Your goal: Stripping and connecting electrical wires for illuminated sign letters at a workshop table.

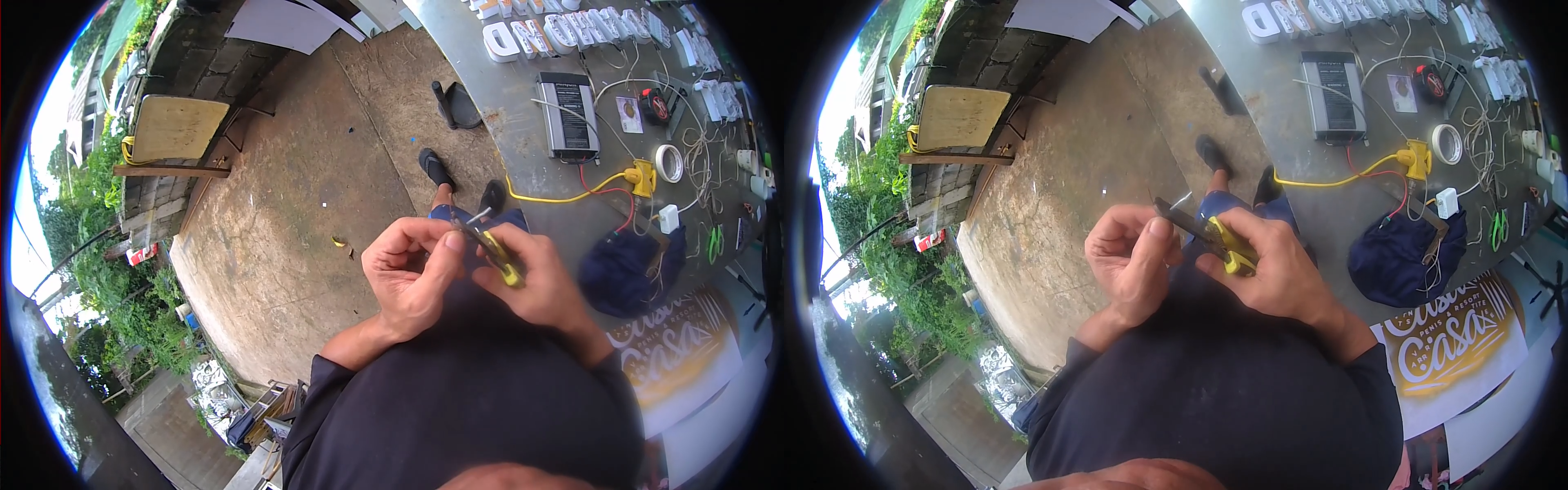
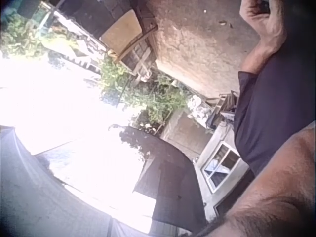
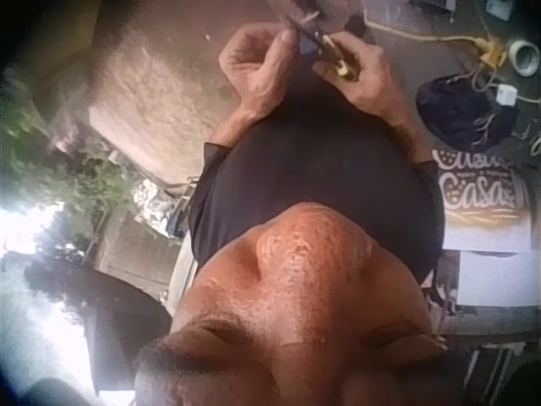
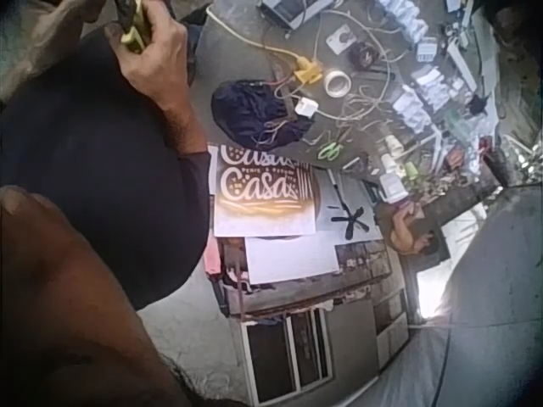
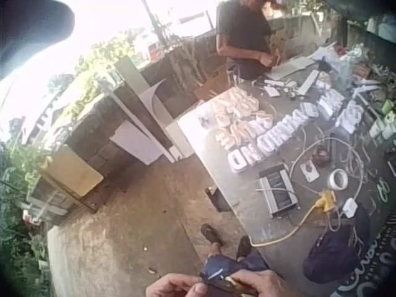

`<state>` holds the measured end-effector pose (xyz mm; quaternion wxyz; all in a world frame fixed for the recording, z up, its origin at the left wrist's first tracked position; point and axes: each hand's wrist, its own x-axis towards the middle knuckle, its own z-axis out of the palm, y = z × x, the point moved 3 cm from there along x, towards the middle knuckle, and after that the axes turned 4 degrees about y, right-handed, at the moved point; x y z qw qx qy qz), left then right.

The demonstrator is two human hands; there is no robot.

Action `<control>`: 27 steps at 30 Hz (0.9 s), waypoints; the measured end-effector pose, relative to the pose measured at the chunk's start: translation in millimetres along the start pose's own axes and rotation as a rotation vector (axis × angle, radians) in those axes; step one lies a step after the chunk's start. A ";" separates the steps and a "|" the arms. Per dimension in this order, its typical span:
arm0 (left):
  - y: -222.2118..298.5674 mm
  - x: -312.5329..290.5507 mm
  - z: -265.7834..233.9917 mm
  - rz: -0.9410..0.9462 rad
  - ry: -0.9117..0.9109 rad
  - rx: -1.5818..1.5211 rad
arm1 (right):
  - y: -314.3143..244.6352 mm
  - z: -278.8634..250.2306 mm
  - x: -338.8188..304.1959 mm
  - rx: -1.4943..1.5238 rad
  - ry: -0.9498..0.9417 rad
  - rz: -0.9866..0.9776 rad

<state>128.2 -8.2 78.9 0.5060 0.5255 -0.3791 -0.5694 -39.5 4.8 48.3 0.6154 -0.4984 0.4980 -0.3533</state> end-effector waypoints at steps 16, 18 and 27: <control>-5.1 1.9 -3.9 0.043 -0.008 0.036 | -0.1 0.5 1.2 0.002 -0.029 0.011; -5.0 2.0 -3.4 0.045 -0.005 0.035 | 0.3 1.2 1.5 0.005 -0.017 -0.004; -10.8 4.8 -7.4 0.058 -0.021 0.014 | 0.9 2.7 3.2 -0.078 0.062 -0.086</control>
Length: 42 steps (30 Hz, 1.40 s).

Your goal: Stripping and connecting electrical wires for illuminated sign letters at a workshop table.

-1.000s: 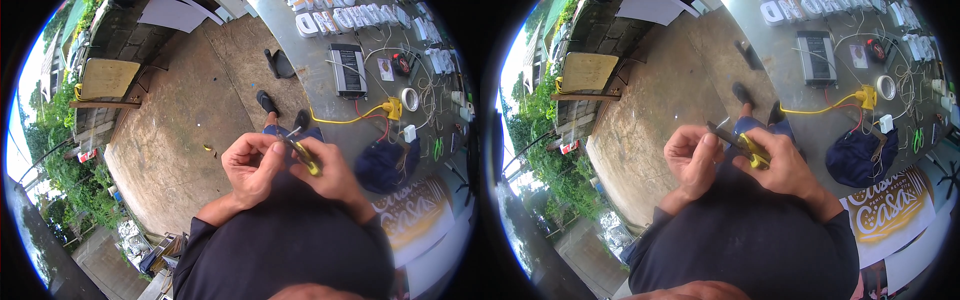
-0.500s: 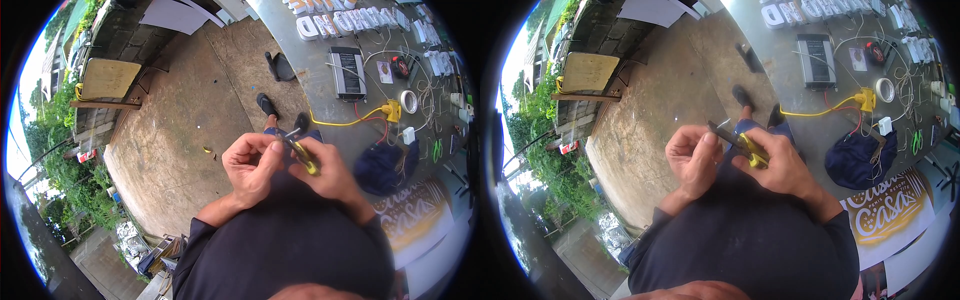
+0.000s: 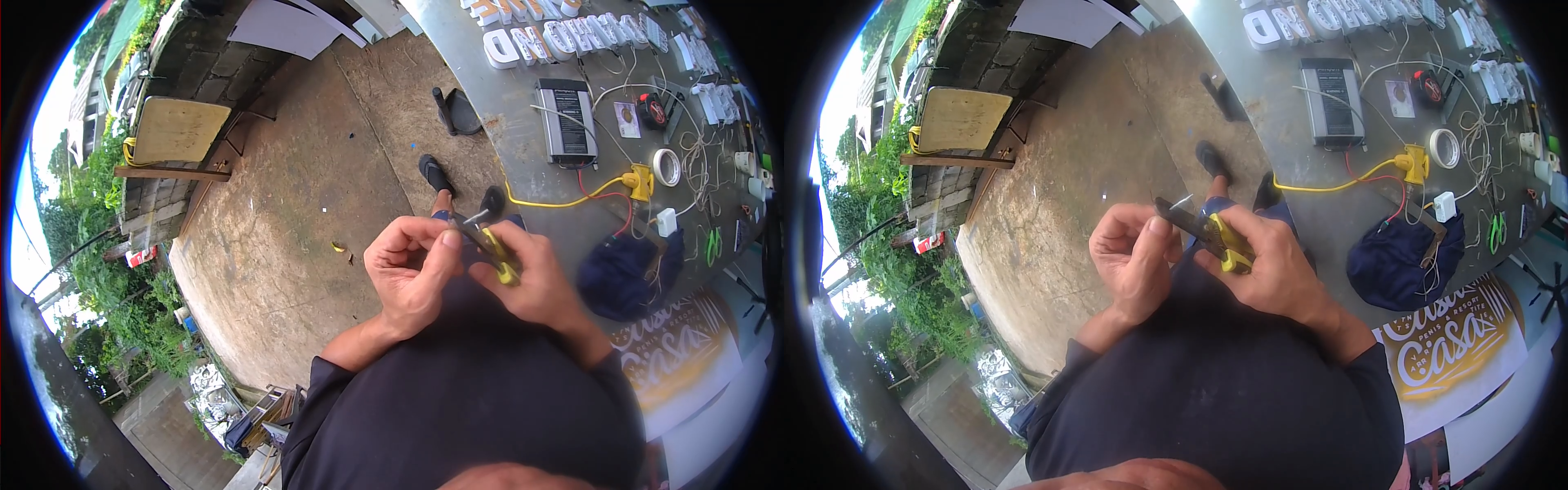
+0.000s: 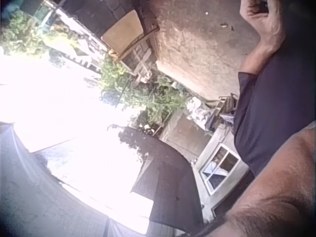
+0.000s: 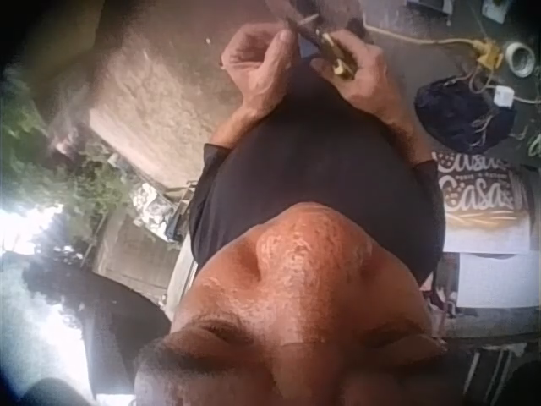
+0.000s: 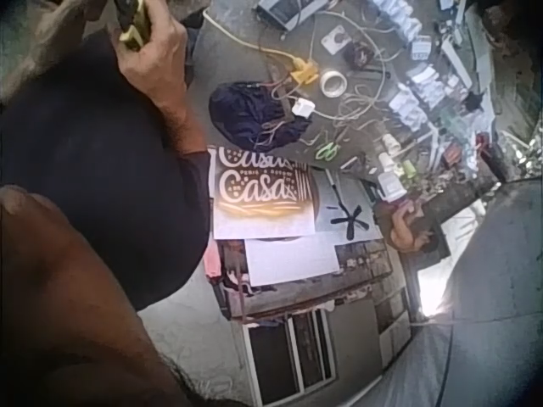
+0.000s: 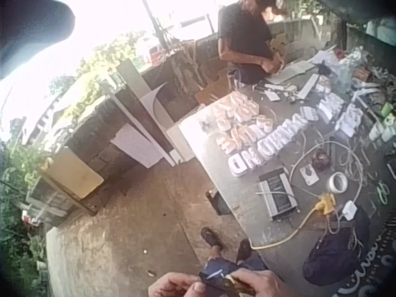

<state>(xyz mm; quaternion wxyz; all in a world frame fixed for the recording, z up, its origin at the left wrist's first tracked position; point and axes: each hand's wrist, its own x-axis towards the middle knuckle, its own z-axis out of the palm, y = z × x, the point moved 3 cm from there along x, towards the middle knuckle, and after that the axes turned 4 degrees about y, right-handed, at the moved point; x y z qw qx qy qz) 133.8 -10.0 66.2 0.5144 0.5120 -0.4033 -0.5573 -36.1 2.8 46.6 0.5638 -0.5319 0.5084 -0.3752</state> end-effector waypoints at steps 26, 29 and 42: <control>1.6 -0.8 15.5 -0.016 -0.092 -0.121 | 4.1 1.1 1.2 -0.016 0.056 -0.056; 1.2 -2.7 15.2 -0.038 -0.102 -0.120 | 9.0 1.6 -0.5 -0.001 0.042 -0.040; 26.1 -10.5 -15.5 -0.482 -0.340 0.081 | 18.2 7.6 -14.5 -0.265 0.143 -0.242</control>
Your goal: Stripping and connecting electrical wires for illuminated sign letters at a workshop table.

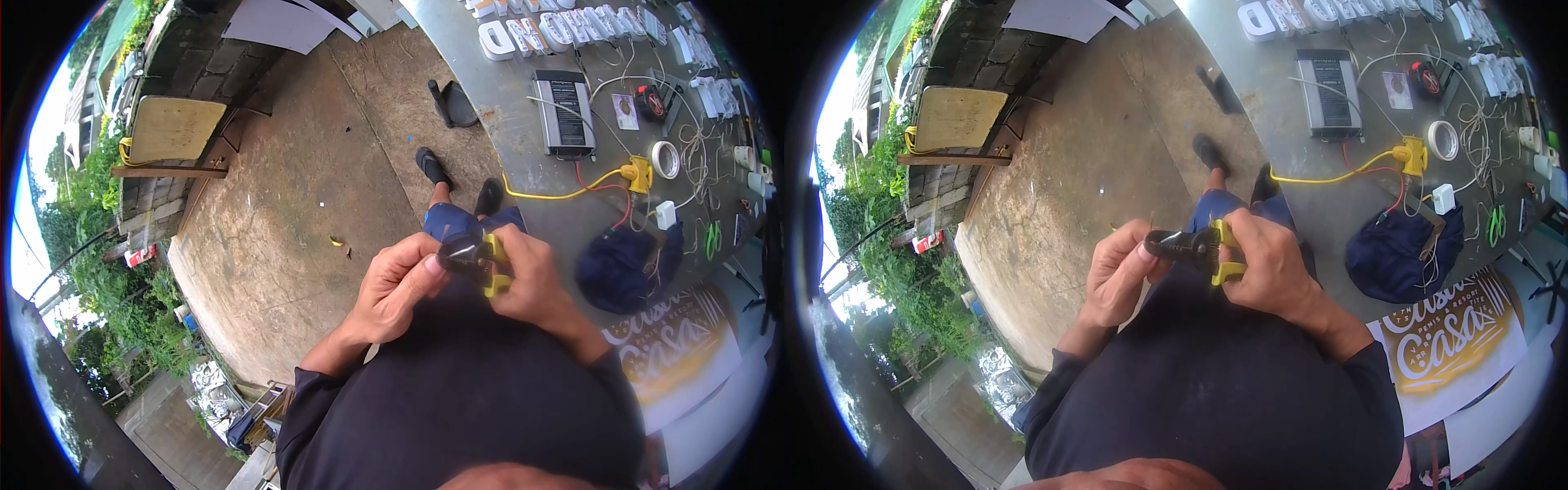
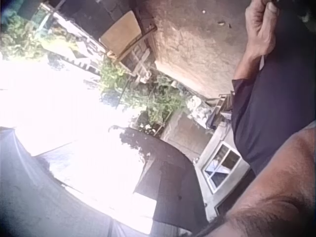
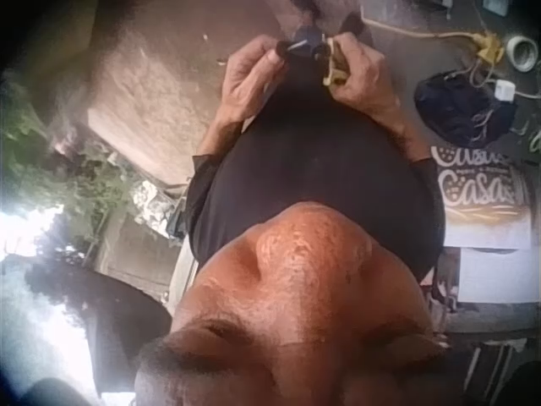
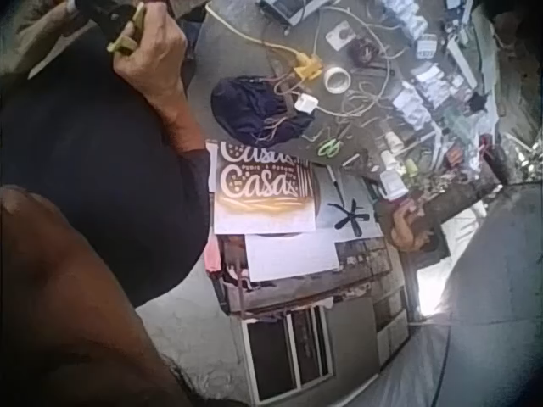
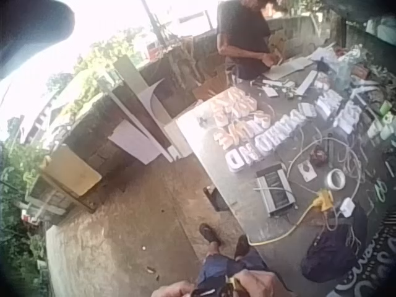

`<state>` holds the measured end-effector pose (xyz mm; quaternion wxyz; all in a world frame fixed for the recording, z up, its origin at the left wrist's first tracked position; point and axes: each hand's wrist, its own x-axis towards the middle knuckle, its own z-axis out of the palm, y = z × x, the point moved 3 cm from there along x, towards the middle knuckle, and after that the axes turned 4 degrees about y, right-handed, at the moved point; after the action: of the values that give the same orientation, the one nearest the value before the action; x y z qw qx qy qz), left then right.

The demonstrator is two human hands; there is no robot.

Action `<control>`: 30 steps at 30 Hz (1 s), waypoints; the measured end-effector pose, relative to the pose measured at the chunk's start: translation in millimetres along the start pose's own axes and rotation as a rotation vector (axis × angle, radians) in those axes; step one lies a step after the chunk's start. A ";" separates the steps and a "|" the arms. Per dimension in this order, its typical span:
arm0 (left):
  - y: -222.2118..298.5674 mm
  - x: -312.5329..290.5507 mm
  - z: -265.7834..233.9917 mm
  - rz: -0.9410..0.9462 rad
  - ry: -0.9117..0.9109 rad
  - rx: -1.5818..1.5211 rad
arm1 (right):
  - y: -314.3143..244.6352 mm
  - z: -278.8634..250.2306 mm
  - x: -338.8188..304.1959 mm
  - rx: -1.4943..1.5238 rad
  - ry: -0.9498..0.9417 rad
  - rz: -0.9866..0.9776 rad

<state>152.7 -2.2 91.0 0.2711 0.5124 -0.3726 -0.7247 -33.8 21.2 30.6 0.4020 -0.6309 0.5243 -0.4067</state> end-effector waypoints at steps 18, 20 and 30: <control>-30.2 -16.4 -26.3 0.620 -0.067 0.511 | 2.6 22.4 -19.4 0.256 -0.327 0.096; -33.4 -18.2 -30.4 0.715 -0.037 0.518 | 1.5 23.3 -19.8 0.256 -0.333 0.115; -32.8 -19.0 -34.8 0.722 -0.027 0.505 | 0.3 30.0 -22.7 0.310 -0.258 0.175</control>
<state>191.4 22.3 67.6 0.3682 0.3899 -0.6968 -0.4763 -8.6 46.0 17.8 0.5919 -0.5601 0.4525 -0.3620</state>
